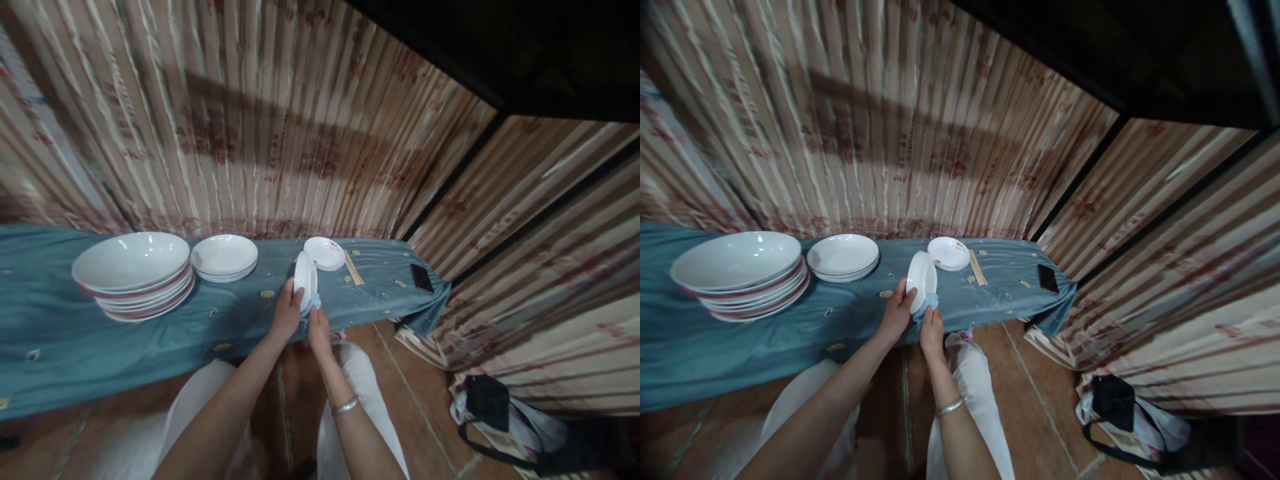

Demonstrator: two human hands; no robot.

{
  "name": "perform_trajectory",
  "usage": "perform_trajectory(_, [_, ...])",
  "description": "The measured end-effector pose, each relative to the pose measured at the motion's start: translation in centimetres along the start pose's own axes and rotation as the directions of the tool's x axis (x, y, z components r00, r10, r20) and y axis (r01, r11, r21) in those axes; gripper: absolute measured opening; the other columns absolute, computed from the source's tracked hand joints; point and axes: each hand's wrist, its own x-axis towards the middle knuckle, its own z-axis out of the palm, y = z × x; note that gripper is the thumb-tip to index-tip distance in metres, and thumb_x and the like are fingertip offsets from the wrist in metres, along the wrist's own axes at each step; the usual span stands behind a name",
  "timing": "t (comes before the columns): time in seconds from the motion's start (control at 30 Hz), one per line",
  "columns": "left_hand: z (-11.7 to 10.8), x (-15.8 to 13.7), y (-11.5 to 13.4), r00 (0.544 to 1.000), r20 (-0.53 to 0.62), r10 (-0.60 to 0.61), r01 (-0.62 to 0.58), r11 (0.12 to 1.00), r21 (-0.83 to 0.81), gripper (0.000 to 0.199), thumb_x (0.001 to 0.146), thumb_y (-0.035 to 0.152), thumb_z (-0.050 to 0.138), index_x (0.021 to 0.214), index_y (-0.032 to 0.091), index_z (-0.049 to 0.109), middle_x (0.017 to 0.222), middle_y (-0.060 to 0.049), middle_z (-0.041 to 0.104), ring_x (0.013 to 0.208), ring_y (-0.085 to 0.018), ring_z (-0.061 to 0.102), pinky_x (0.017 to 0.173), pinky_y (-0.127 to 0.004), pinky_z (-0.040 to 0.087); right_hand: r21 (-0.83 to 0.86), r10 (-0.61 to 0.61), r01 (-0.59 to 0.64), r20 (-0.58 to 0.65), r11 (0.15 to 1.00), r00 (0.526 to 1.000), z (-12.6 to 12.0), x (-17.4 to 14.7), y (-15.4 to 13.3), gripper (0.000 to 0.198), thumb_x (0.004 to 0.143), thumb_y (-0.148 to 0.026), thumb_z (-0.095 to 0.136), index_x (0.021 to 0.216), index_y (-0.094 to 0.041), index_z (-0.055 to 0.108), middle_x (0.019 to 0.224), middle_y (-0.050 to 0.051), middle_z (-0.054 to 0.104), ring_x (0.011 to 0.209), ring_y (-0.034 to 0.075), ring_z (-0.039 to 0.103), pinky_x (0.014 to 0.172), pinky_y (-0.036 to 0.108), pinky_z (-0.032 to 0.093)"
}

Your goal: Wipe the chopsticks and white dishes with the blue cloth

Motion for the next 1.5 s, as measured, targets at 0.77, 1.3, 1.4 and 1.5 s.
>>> perform_trajectory(0.77, [-1.7,-1.2,-3.2,0.852,0.497,0.168,-0.477,0.642,0.601,0.032,0.084,0.016,0.047,0.108,0.021,0.068,0.116,-0.013,0.069,0.113,-0.029,0.06,0.106,-0.046,0.038,0.619,0.069,-0.129,0.119,0.775,0.99,-2.6,-0.9,-0.6,0.036,0.069,-0.051,0.064,0.085,-0.018,0.068,0.082,0.004,0.072,0.076,0.018,0.064,0.073,0.03,0.051])
perform_trajectory(1.3, [-3.2,-1.3,-5.2,0.753,0.651,0.098,-0.64,0.34,0.689,0.033,0.083,0.008,0.047,0.104,0.018,0.07,0.132,-0.016,0.06,0.14,-0.029,0.035,0.115,-0.056,0.021,-0.433,-0.131,0.187,0.157,0.882,0.979,-6.4,5.8,0.3,0.028,0.092,-0.025,0.042,0.093,-0.018,0.069,0.092,0.01,0.074,0.088,0.022,0.068,0.073,0.025,0.045])
perform_trajectory(1.4, [-3.9,-1.6,-5.3,0.789,0.59,0.17,-0.599,0.426,0.678,0.043,0.083,0.019,0.055,0.125,0.018,0.059,0.146,-0.016,0.048,0.144,-0.03,0.025,0.115,-0.058,0.017,-0.561,-0.163,0.248,0.198,0.789,0.967,-6.4,6.1,-0.1,0.029,0.092,-0.018,0.041,0.104,-0.017,0.068,0.103,0.014,0.072,0.093,0.023,0.068,0.077,0.026,0.044])
perform_trajectory(1.5, [-5.0,-1.4,-5.7,0.912,0.334,0.238,-0.407,0.625,0.666,0.059,0.085,0.03,0.055,0.141,0.018,0.042,0.155,-0.016,0.033,0.147,-0.03,0.018,0.116,-0.057,0.013,-0.635,-0.178,0.286,0.23,0.718,0.957,-6.2,7.0,-0.7,0.029,0.091,-0.014,0.041,0.104,-0.015,0.067,0.102,0.016,0.071,0.094,0.023,0.067,0.078,0.027,0.045])
